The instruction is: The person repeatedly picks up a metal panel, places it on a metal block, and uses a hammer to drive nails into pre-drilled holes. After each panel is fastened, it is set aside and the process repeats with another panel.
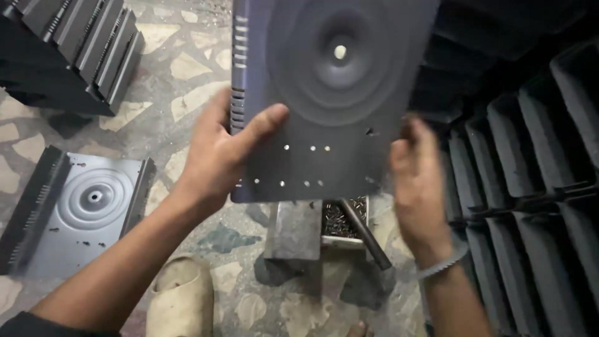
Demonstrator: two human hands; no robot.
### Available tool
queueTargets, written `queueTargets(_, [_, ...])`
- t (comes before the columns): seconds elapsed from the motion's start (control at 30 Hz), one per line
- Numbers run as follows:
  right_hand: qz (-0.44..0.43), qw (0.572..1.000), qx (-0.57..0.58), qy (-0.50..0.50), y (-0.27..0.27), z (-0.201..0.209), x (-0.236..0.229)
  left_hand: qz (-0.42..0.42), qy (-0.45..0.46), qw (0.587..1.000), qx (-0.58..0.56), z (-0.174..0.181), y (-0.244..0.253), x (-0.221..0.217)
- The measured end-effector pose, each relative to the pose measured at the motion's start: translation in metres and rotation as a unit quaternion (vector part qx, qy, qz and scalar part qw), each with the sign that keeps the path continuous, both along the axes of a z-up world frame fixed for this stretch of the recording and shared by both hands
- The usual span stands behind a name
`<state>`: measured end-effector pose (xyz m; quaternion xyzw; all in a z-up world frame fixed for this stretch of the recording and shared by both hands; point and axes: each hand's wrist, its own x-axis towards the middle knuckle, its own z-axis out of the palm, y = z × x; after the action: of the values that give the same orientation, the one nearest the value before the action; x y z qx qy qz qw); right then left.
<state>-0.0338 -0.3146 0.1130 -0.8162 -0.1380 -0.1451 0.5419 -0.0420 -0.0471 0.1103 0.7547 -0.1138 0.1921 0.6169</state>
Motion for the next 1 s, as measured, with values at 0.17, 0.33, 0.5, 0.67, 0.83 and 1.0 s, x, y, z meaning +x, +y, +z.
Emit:
queueTargets(0.17, [0.039,0.971,0.16,0.172,0.009,-0.049,-0.013,-0.09,0.251,0.924,-0.273,-0.046,-0.017,-0.003])
queueTargets(0.33, [-0.015,0.965,0.102,0.242,-0.001,-0.108,-0.023,-0.017,0.405,0.873,-0.271,-0.099,-0.03,-0.008])
queueTargets(0.5, [-0.033,0.949,0.127,0.287,-0.003,-0.12,-0.032,-0.015,0.409,0.879,-0.245,-0.107,-0.037,-0.011])
queueTargets(0.67, [-0.042,0.947,0.136,0.289,-0.008,-0.128,-0.036,-0.015,0.409,0.887,-0.215,-0.109,-0.042,-0.012])
queueTargets(0.83, [-0.06,0.934,0.139,0.325,-0.011,-0.133,-0.038,-0.016,0.415,0.886,-0.205,-0.109,-0.047,-0.014])
queueTargets(1.0, [-0.058,0.937,0.139,0.316,-0.015,-0.138,-0.039,-0.03,0.408,0.883,-0.229,-0.113,-0.049,-0.014])
